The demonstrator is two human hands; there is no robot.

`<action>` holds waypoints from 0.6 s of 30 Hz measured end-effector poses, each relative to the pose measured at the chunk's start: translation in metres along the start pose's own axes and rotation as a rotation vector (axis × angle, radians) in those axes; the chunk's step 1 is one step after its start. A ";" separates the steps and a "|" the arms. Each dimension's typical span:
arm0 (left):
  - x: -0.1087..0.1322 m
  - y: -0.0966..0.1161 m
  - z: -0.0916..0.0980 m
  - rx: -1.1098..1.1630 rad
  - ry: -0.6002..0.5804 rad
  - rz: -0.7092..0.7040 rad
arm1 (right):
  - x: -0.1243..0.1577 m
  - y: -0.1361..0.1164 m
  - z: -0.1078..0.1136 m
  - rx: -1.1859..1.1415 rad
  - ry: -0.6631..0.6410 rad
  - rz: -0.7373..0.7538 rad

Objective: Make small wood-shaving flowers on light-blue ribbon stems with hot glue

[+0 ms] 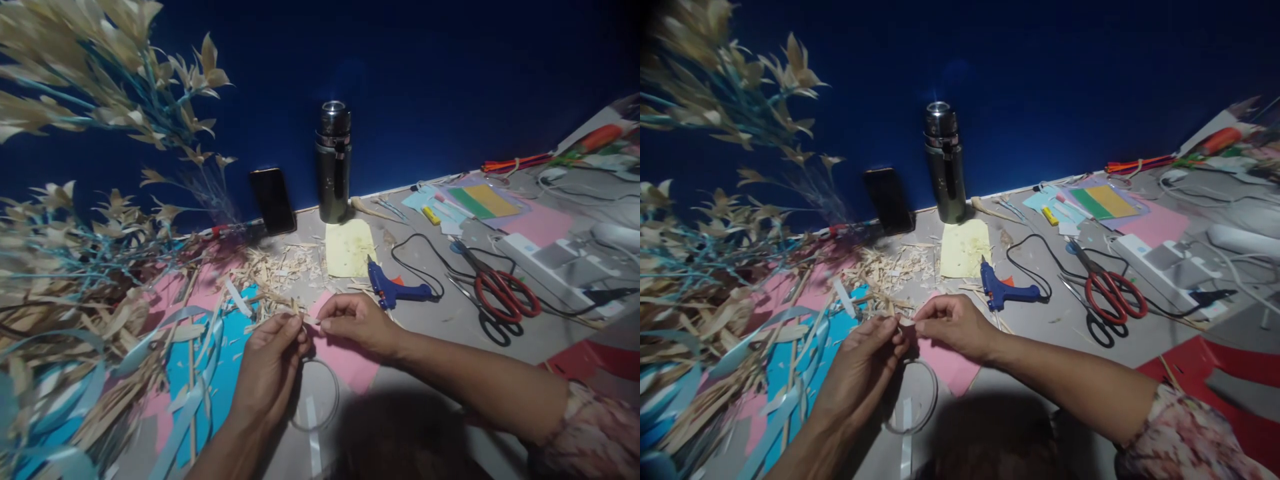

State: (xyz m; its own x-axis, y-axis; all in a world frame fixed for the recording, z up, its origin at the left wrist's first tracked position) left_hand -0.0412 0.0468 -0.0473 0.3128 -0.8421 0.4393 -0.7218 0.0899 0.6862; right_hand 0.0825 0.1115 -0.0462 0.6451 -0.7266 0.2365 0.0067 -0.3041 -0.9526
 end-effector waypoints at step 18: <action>0.002 0.003 -0.002 -0.023 -0.013 -0.024 | 0.000 -0.001 0.000 -0.036 -0.032 0.060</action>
State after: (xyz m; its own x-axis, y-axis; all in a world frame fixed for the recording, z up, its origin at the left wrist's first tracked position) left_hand -0.0418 0.0459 -0.0431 0.3216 -0.8513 0.4147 -0.6997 0.0814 0.7098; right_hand 0.0823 0.1122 -0.0450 0.6679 -0.7240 0.1724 -0.0600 -0.2833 -0.9571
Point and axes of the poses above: each hand's wrist, its own x-axis away from the middle knuckle, its own z-axis out of the back of the hand, y = z × x, the point moved 9 cm from there along -x, towards the middle knuckle, and after that the axes turned 8 degrees about x, right-handed, at the moved point
